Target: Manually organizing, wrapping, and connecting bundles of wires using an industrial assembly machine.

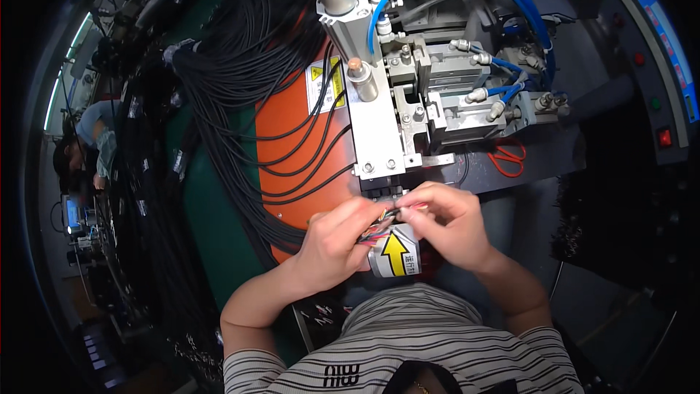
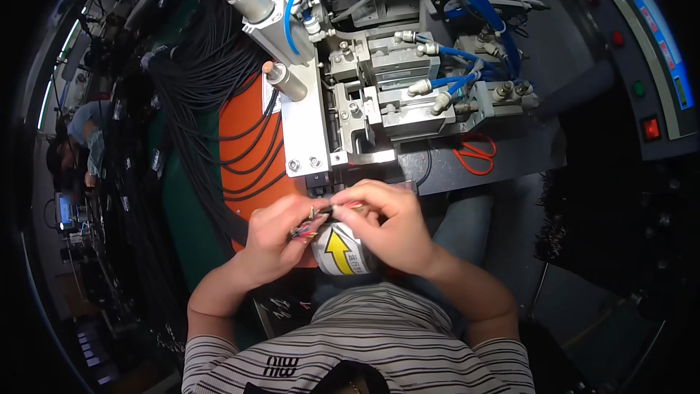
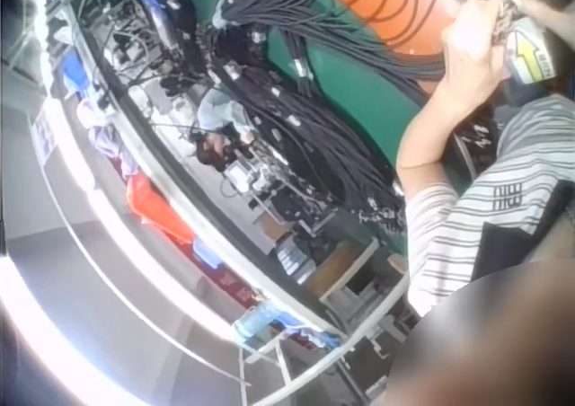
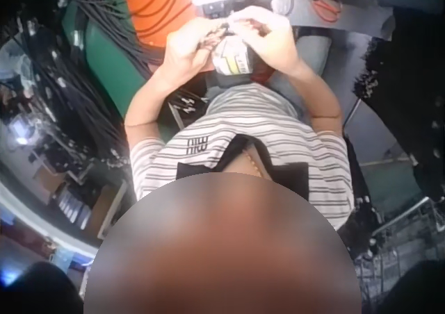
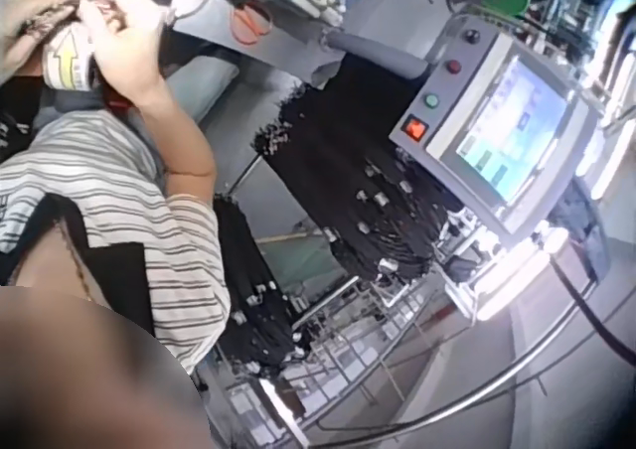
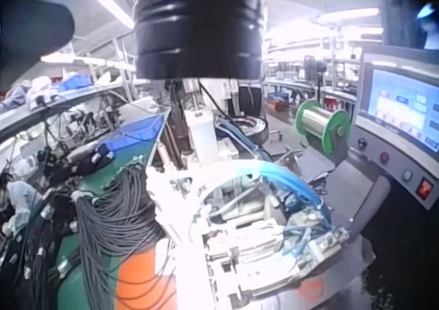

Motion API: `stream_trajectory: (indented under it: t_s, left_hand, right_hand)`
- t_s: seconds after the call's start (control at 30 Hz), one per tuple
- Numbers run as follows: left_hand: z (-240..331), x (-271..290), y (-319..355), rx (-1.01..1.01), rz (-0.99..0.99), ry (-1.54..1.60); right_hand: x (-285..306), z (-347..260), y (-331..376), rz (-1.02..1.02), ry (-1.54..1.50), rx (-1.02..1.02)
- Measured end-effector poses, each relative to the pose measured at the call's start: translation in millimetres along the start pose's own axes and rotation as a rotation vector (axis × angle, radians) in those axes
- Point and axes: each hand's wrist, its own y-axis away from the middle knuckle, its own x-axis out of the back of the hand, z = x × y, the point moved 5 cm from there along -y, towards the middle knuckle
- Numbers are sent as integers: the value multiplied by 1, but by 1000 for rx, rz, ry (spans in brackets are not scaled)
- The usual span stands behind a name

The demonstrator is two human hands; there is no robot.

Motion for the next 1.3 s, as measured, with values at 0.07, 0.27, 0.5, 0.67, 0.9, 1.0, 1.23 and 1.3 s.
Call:
stream_trajectory:
  t_s: [0.07,0.27,0.5,0.67,0.9,1.0,1.23,1.3]
  left_hand:
    - [-3,-1,-2,81,-66,65]
    - [-8,-5,-7,41,9,116]
    - [18,-17,-1,-330,40,-364]
    - [10,-12,-7,-166,-14,-152]
    - [1,-10,-8,-135,72,-73]
    - [4,-9,-7,-165,53,-138]
    - [3,-12,-5,-151,27,-148]
    - [1,-12,-6,-134,24,-99]
  right_hand:
    - [-5,-9,2,-7,74,59]
    - [-1,4,5,154,-352,-237]
    - [4,15,2,14,-671,-524]
    - [-4,2,2,28,-509,-413]
    - [-19,-24,17,271,633,457]
    - [-3,-10,11,190,-4,29]
    - [2,11,7,31,-459,-250]
    - [3,12,7,32,-470,-279]
